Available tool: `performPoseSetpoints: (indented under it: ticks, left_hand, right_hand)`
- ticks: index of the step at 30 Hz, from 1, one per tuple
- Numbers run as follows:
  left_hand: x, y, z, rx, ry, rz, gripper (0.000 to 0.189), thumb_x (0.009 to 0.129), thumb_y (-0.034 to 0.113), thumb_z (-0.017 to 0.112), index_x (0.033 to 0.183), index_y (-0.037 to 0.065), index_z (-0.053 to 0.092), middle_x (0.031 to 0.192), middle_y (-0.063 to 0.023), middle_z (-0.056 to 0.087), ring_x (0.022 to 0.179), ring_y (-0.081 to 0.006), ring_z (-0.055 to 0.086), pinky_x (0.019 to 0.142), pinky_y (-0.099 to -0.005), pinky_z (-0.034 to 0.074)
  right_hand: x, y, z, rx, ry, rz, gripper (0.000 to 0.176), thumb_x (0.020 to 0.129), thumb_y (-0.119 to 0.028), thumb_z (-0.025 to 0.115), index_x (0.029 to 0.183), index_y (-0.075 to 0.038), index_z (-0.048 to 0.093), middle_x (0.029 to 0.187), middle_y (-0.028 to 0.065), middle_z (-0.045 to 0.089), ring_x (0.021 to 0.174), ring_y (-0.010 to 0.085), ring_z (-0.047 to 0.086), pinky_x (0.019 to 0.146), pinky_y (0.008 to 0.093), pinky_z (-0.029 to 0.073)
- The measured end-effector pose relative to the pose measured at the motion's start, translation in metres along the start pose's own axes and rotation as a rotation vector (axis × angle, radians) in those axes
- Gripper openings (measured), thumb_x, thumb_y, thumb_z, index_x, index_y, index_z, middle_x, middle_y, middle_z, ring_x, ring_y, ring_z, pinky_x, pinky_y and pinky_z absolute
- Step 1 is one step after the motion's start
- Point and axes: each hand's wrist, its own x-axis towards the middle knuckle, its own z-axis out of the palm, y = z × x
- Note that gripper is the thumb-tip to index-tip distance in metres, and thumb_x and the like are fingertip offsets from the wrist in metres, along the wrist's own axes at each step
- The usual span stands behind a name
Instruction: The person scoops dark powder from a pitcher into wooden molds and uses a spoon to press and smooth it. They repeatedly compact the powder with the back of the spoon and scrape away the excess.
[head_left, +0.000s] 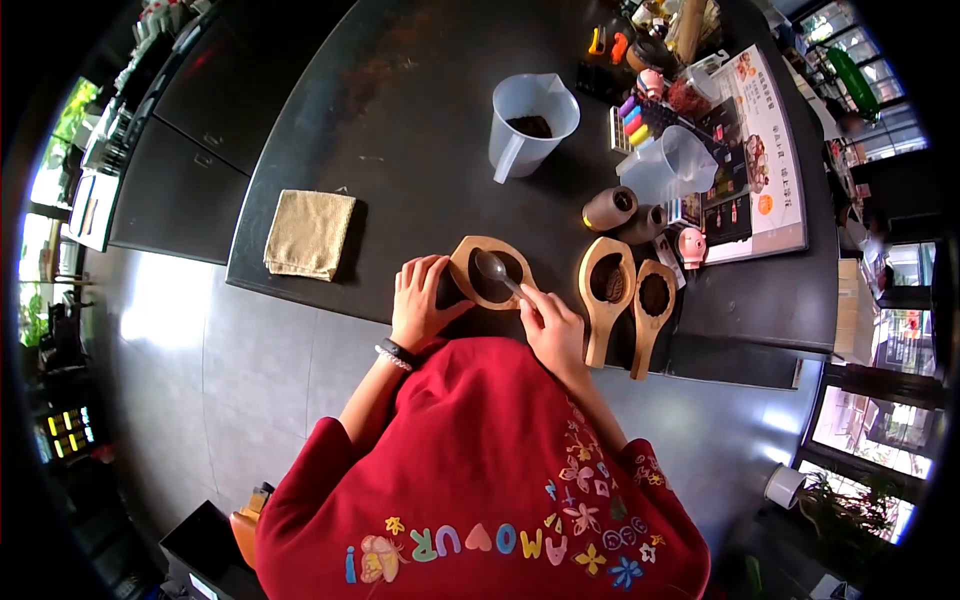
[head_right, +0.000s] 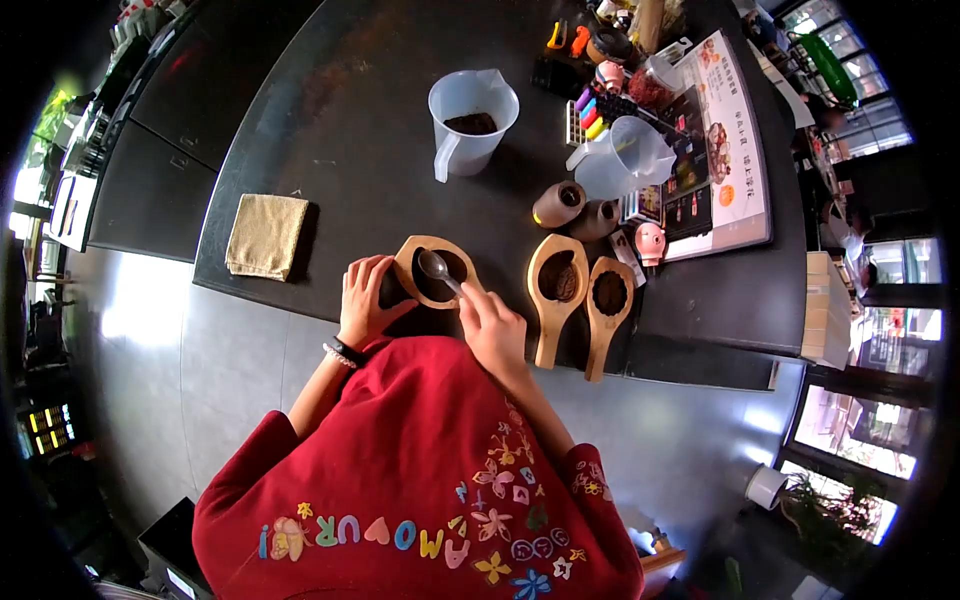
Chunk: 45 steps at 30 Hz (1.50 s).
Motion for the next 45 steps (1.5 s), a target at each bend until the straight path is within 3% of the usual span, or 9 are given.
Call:
performPoseSetpoints:
  ticks: [10, 23, 35, 45]
  left_hand:
    - [0.002, 0.000, -0.001, -0.024, 0.027, -0.005, 0.067, 0.074, 0.037, 0.084, 0.127, 0.006, 0.058, 0.128, -0.0113, 0.058, 0.120, -0.0330, 0.051, 0.102, -0.0459, 0.042]
    - [0.003, -0.003, -0.006, -0.046, 0.001, 0.085, 0.049, 0.074, 0.034, 0.082, 0.110, 0.008, 0.062, 0.121, -0.0066, 0.060, 0.116, -0.0299, 0.052, 0.098, -0.0428, 0.041]
    - [0.001, -0.008, -0.003, -0.071, 0.009, 0.115, 0.045, 0.075, 0.030, 0.082, 0.110, 0.009, 0.064, 0.122, -0.0060, 0.062, 0.116, -0.0309, 0.053, 0.099, -0.0439, 0.041]
    - [0.001, -0.006, -0.002, -0.070, 0.022, 0.095, 0.041, 0.077, 0.028, 0.081, 0.109, 0.008, 0.064, 0.120, -0.0057, 0.063, 0.115, -0.0298, 0.054, 0.098, -0.0431, 0.042]
  right_hand:
    - [-0.006, -0.003, 0.013, -0.103, 0.081, -0.098, 0.024, 0.089, -0.009, 0.074, 0.113, -0.008, 0.072, 0.083, 0.0077, 0.070, 0.065, 0.0248, 0.068, 0.057, 0.0339, 0.054]
    - [-0.020, -0.009, 0.031, -0.202, 0.096, 0.019, 0.023, 0.093, -0.016, 0.071, 0.116, -0.013, 0.072, 0.078, 0.0043, 0.066, 0.062, 0.0233, 0.066, 0.053, 0.0361, 0.051]
    - [-0.013, -0.005, 0.027, -0.074, 0.048, 0.089, 0.020, 0.091, -0.014, 0.071, 0.110, -0.009, 0.075, 0.075, 0.0110, 0.067, 0.063, 0.0295, 0.067, 0.055, 0.0395, 0.053]
    - [-0.005, 0.003, 0.017, 0.052, 0.062, 0.001, 0.021, 0.089, -0.008, 0.072, 0.110, -0.007, 0.073, 0.079, 0.0121, 0.069, 0.064, 0.0295, 0.067, 0.056, 0.0381, 0.054]
